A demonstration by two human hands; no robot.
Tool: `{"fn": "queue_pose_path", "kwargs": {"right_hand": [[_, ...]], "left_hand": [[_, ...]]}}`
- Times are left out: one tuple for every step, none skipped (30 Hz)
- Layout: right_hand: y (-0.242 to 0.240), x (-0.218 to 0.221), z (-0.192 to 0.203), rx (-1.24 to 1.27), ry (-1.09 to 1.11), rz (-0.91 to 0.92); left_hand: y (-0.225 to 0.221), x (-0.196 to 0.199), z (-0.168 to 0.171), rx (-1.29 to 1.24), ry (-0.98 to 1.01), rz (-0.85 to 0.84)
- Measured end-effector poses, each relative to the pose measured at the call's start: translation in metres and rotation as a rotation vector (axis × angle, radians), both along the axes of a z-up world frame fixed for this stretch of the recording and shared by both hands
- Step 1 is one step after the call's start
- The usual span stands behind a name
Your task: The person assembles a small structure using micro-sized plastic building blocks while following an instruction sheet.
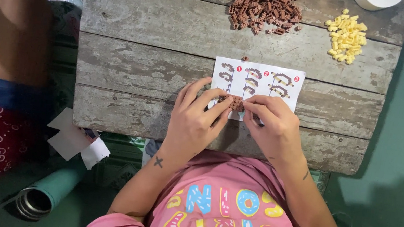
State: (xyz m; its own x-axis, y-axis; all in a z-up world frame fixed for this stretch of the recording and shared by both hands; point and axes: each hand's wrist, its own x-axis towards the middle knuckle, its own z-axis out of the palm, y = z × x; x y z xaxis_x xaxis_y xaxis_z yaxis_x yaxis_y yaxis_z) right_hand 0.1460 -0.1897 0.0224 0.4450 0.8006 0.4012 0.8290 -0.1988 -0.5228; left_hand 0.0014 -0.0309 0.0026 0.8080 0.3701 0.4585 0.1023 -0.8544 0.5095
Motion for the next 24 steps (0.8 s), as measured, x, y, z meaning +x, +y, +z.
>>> {"fn": "queue_pose_path", "kwargs": {"right_hand": [[0.000, 0.000, 0.000, 0.000, 0.000, 0.000], [0.000, 0.000, 0.000, -0.013, -0.020, 0.003], [-0.001, -0.001, 0.000, -0.026, -0.041, 0.005], [-0.001, -0.003, -0.001, -0.026, -0.042, 0.005], [-0.001, -0.004, -0.001, -0.043, -0.075, -0.010], [-0.001, -0.006, -0.002, -0.061, -0.108, -0.024], [-0.002, -0.006, -0.002, -0.061, -0.108, -0.023], [-0.003, -0.006, -0.002, -0.085, -0.123, -0.014], [-0.004, -0.006, -0.002, -0.109, -0.139, -0.005], [-0.003, -0.005, 0.001, -0.109, -0.141, -0.006], [-0.002, -0.005, 0.004, -0.122, -0.158, 0.001], [-0.002, -0.006, 0.007, -0.134, -0.172, 0.009], [-0.002, -0.007, 0.008, -0.133, -0.173, 0.008], [-0.001, -0.007, 0.010, -0.138, -0.202, 0.021], [0.000, -0.007, 0.012, -0.142, -0.231, 0.033], [0.001, -0.008, 0.014, -0.141, -0.232, 0.033], [0.001, -0.010, 0.015, -0.143, -0.256, 0.032], [0.001, -0.011, 0.016, -0.146, -0.280, 0.031], [0.000, -0.011, 0.011, -0.146, -0.280, 0.030], [-0.002, -0.010, 0.006, -0.140, -0.295, 0.038], [-0.004, -0.009, 0.001, -0.135, -0.310, 0.046], [-0.005, -0.008, -0.001, -0.133, -0.313, 0.045], [-0.005, -0.008, -0.003, -0.120, -0.300, 0.044], [-0.005, -0.008, -0.004, -0.106, -0.285, 0.045]], "left_hand": [[0.000, 0.000, 0.000, 0.000, 0.000, 0.000], [0.000, 0.000, 0.000, 0.000, -0.002, -0.002], [0.000, 0.000, 0.000, 0.000, -0.004, -0.003], [0.000, 0.000, -0.001, 0.000, -0.005, -0.003], [0.001, 0.000, -0.002, 0.010, -0.010, 0.000], [0.000, 0.000, -0.003, 0.019, -0.014, 0.004], [0.001, -0.001, -0.003, 0.018, -0.013, 0.005], [0.001, -0.001, -0.003, 0.012, -0.010, 0.001], [0.001, -0.001, -0.002, 0.006, -0.006, -0.004], [0.001, 0.000, -0.002, 0.007, -0.009, -0.005], [0.001, 0.000, -0.002, 0.010, -0.008, -0.005], [0.001, -0.001, -0.003, 0.015, -0.005, -0.005], [0.001, -0.001, -0.001, 0.016, -0.005, -0.006], [0.001, -0.001, 0.000, 0.018, 0.001, -0.005], [0.001, -0.001, 0.002, 0.021, 0.007, -0.004], [-0.001, -0.001, 0.003, 0.022, 0.006, -0.004], [-0.002, -0.001, 0.004, 0.043, 0.015, 0.002], [-0.004, -0.001, 0.006, 0.064, 0.025, 0.007], [-0.007, 0.000, 0.005, 0.064, 0.025, 0.006], [-0.011, 0.000, 0.005, 0.131, 0.027, 0.018], [-0.014, 0.001, 0.004, 0.199, 0.029, 0.029], [-0.019, 0.000, 0.002, 0.201, 0.026, 0.029], [-0.024, -0.001, -0.001, 0.234, 0.051, 0.040], [-0.028, -0.003, -0.003, 0.268, 0.079, 0.052]]}}
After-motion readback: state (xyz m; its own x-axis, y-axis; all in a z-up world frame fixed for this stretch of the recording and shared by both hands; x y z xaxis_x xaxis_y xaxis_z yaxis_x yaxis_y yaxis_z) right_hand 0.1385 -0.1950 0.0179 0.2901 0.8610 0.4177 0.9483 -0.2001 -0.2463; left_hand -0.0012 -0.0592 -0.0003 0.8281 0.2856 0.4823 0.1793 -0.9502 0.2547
